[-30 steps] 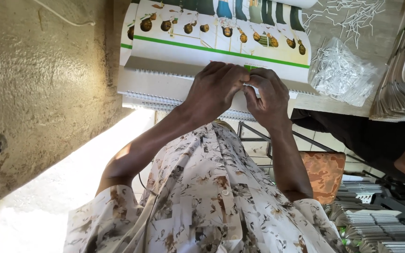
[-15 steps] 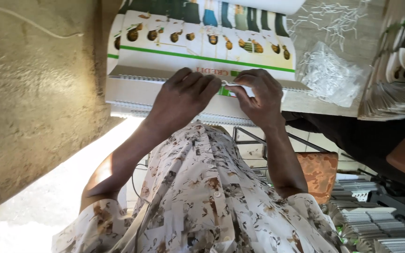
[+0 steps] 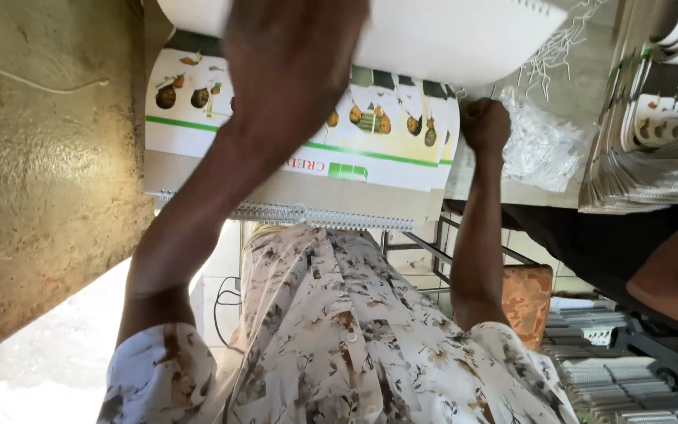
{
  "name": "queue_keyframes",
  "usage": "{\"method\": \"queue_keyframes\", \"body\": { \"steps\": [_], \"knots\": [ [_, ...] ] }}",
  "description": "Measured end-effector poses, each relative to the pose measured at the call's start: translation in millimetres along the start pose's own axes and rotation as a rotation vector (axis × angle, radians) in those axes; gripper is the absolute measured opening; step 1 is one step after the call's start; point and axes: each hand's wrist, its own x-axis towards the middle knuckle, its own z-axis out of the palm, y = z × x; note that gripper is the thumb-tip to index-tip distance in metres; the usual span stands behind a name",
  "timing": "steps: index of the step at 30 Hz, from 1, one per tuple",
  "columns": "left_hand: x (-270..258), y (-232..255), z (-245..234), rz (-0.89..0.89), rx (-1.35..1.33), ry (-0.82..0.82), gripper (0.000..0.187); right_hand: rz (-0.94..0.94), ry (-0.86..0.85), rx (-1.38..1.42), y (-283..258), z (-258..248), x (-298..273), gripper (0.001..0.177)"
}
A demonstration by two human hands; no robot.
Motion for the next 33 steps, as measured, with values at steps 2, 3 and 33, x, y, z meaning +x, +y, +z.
{"method": "queue_keyframes", "body": {
  "steps": [2,3,33],
  "knots": [
    [-5,9,-21,0.237,-0.397,-0.592,0.024,-0.04,0.176,0.127,-6,14,-14,0.014],
    [-33,1,-4,0.236,-0.396,-0.6,0.024,-0.038,0.168,0.129,-6,18,-12,0.014],
    [-150,-31,-117,0.36,-0.429,-0.912,0.018,-0.756,0.073,0.325,-157,-122,-238,0.02]
  ]
}}
